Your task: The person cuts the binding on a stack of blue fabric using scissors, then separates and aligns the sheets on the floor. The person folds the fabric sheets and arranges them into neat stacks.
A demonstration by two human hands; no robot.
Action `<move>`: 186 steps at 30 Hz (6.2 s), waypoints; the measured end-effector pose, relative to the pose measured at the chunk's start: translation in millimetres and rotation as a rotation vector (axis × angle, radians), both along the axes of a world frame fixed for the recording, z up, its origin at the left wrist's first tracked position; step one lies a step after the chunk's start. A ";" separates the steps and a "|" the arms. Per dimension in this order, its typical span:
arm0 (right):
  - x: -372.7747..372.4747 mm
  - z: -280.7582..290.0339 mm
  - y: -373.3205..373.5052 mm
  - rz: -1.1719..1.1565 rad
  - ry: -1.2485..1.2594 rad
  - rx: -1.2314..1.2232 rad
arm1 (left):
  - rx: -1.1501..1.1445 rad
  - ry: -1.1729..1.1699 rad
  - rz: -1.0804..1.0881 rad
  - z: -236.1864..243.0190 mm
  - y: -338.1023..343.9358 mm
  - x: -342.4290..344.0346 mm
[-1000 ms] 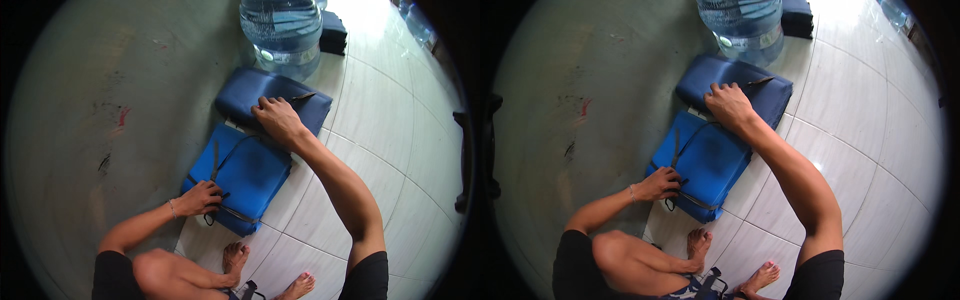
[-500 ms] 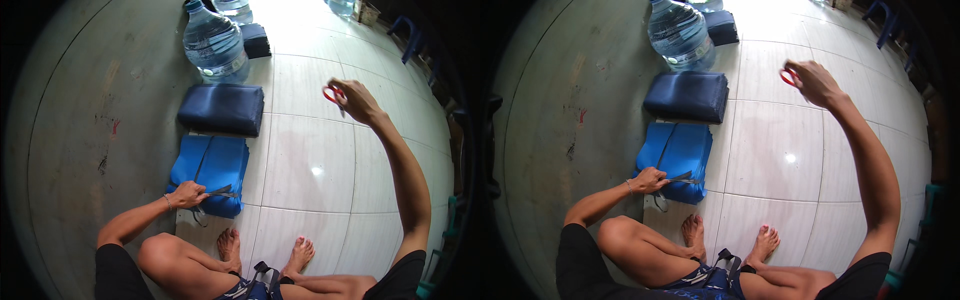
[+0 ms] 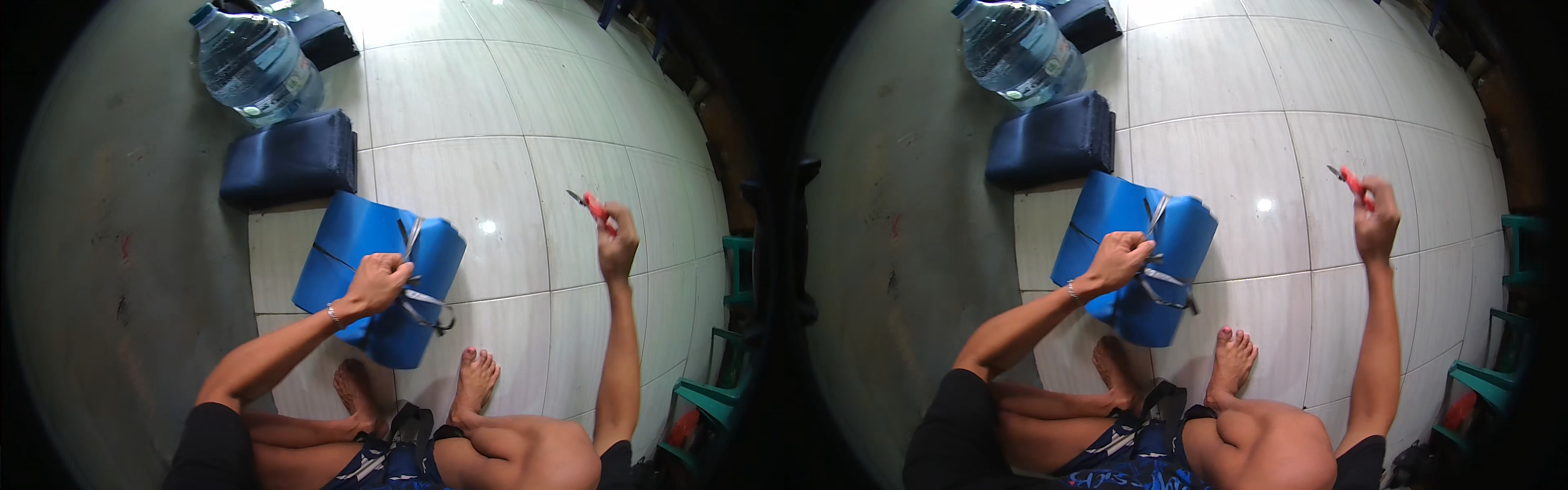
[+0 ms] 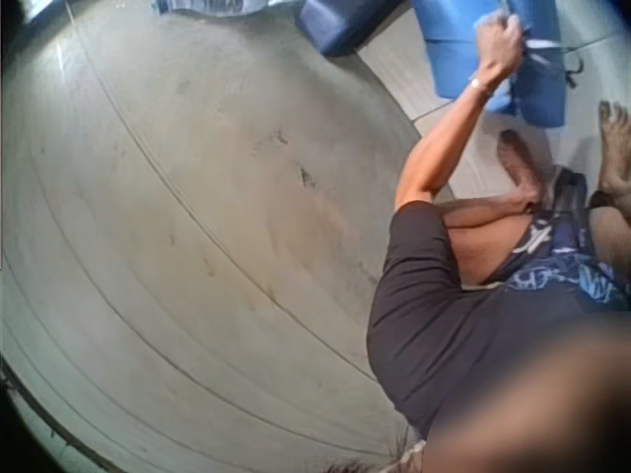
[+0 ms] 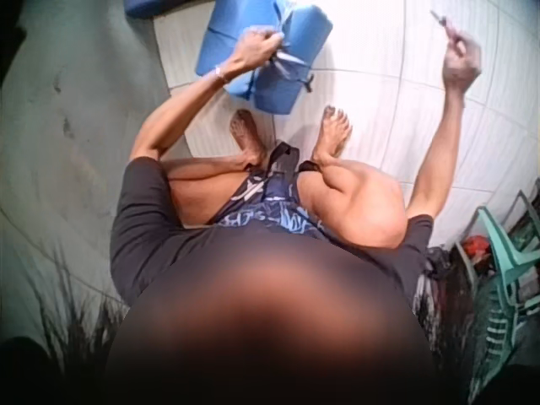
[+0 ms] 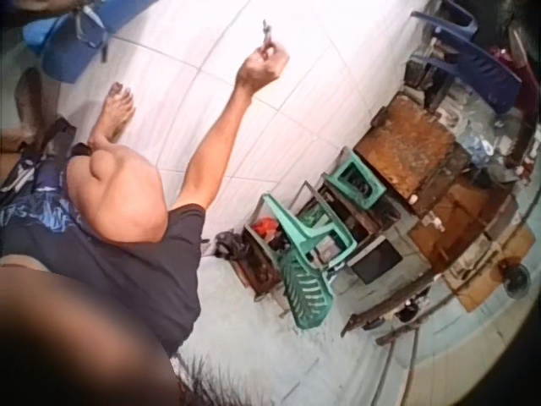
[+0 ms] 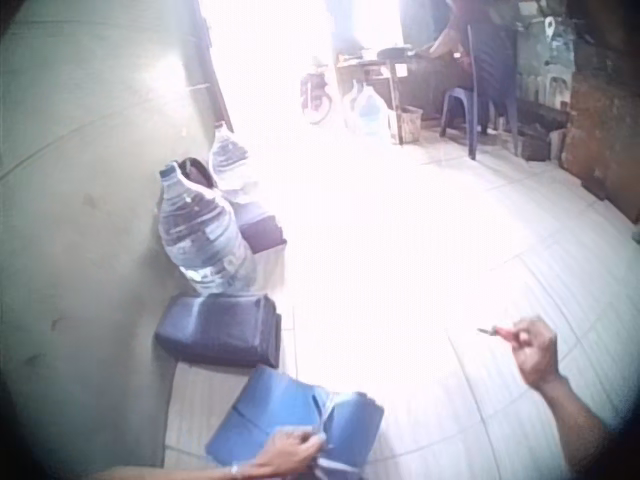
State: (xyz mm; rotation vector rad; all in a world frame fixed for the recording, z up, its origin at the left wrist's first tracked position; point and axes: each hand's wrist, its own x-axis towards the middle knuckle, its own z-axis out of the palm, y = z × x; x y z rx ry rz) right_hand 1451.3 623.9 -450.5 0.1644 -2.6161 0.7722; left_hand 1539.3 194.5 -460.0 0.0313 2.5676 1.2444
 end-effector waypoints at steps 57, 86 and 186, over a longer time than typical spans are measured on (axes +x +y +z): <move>87.9 -102.0 12.6 -0.249 -1.180 -1.082 | 0.312 -0.072 0.426 -41.8 93.8 32.9; 96.7 -6.4 -110.8 0.330 -1.269 -0.753 | 0.510 -0.217 0.299 -35.6 76.8 37.3; -108.6 -100.7 -392.0 0.903 -1.243 0.717 | -0.441 -0.058 0.160 -128.6 -42.1 260.1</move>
